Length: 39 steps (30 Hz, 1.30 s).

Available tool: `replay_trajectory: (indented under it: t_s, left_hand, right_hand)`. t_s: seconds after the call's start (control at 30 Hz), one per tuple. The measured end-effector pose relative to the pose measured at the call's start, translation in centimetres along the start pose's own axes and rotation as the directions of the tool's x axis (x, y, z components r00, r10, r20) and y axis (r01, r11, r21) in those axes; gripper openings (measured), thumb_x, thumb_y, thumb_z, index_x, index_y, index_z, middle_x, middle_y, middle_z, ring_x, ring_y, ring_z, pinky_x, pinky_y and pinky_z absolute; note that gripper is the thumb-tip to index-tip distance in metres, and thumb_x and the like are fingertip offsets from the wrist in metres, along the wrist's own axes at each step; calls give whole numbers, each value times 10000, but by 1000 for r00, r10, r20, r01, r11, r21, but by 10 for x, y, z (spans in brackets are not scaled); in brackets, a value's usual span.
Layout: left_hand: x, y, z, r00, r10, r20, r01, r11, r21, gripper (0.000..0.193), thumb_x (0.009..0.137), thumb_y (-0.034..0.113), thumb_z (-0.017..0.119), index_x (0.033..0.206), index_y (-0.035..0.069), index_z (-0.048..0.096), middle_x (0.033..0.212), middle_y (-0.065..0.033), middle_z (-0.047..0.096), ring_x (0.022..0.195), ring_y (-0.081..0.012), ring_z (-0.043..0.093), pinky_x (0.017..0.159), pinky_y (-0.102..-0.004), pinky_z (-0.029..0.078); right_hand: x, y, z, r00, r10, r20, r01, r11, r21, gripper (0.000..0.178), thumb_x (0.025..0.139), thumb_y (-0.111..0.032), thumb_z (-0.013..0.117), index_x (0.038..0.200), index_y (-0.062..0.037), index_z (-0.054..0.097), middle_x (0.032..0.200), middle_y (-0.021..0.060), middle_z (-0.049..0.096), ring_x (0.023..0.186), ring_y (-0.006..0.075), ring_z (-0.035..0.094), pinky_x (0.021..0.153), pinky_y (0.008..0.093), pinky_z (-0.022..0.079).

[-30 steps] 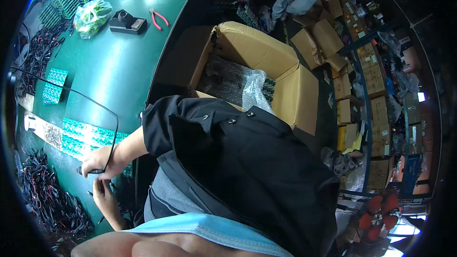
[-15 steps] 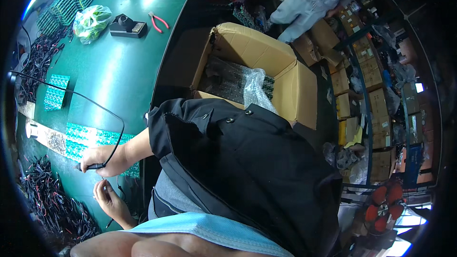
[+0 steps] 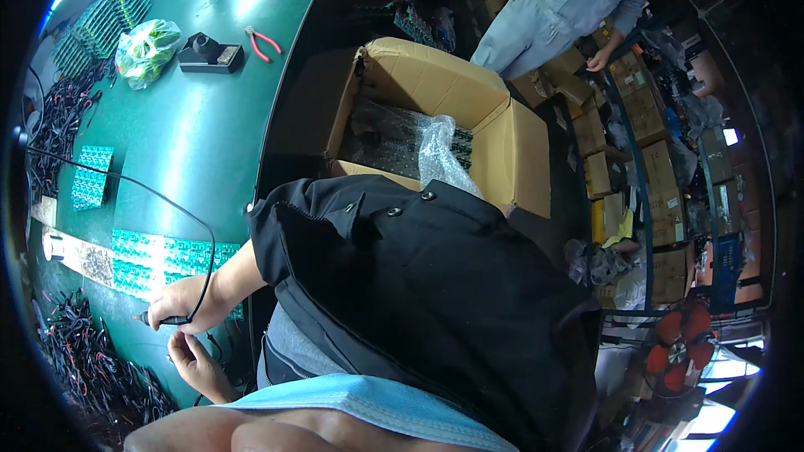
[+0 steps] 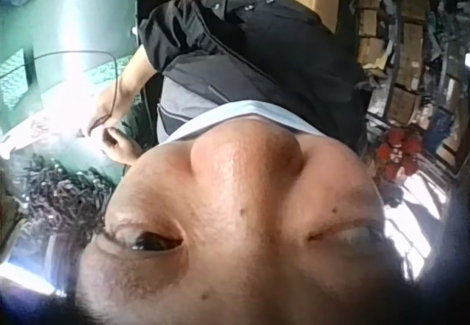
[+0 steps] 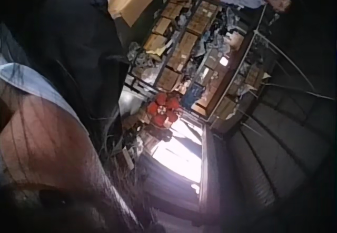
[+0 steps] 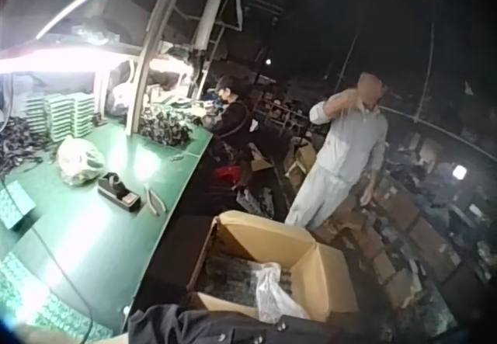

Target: The person solders wires onto circuit boards using a soldering iron, moves the board aside, solders additional wires onto another board, and holds a plastic casing.

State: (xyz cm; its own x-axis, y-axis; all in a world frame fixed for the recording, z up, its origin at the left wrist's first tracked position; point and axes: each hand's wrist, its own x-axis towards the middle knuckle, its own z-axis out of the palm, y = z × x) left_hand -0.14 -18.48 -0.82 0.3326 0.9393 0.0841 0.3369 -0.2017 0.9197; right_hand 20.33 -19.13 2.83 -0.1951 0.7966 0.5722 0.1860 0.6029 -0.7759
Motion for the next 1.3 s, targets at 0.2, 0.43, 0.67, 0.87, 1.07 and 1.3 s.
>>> replay_trajectory:
  t_s: [0.2,0.43,0.67,0.87,1.07,1.3]
  left_hand:
    - [4,-16,-7,998,-44,51,44,999,12,171,1060,102,592,1169,-29,597,1065,-50,600,983,-121,554,884,-265,468]
    - [-5,-4,-7,997,-14,81,20,997,-77,163,1066,100,580,1167,-27,594,1073,-48,600,989,-121,549,915,-262,451]
    - [9,-4,5,996,-28,86,41,987,-158,179,1067,132,594,1150,-26,604,1047,-52,612,994,-122,557,931,-271,455]
    - [-1,7,-11,980,189,-66,-175,969,177,109,1041,60,579,1087,-31,616,970,-85,618,894,-182,580,820,-310,479]
    - [7,20,24,931,363,38,-359,895,266,132,944,116,669,991,-7,676,946,-176,687,887,-357,670,796,-397,535]
    - [-9,28,15,970,241,-39,-217,925,312,131,932,143,677,971,18,678,950,-166,687,880,-369,673,768,-420,543]
  right_hand:
    - [2,-7,-7,1000,16,17,-16,1000,4,414,783,40,678,1183,-33,603,1090,183,617,1038,392,621,870,464,498]
    - [-3,-2,-1,997,24,67,-25,1000,14,428,780,39,685,1192,-31,597,1115,183,618,1085,398,615,890,462,501]
    - [-10,7,-7,998,60,36,-59,998,-10,421,799,41,682,1207,-28,608,1132,183,637,1115,375,617,935,448,497]
    - [5,1,1,996,-29,82,31,999,-23,413,845,-10,676,1249,-28,592,1166,187,633,1135,372,616,964,452,488]
    - [-44,-23,-72,981,140,-135,-161,974,-161,397,903,50,662,1287,-48,626,1233,118,617,1084,202,646,902,323,542]
    - [-35,-45,-127,934,131,-332,-150,988,-34,149,1043,-101,604,1158,-16,646,998,60,639,795,98,604,702,239,511]
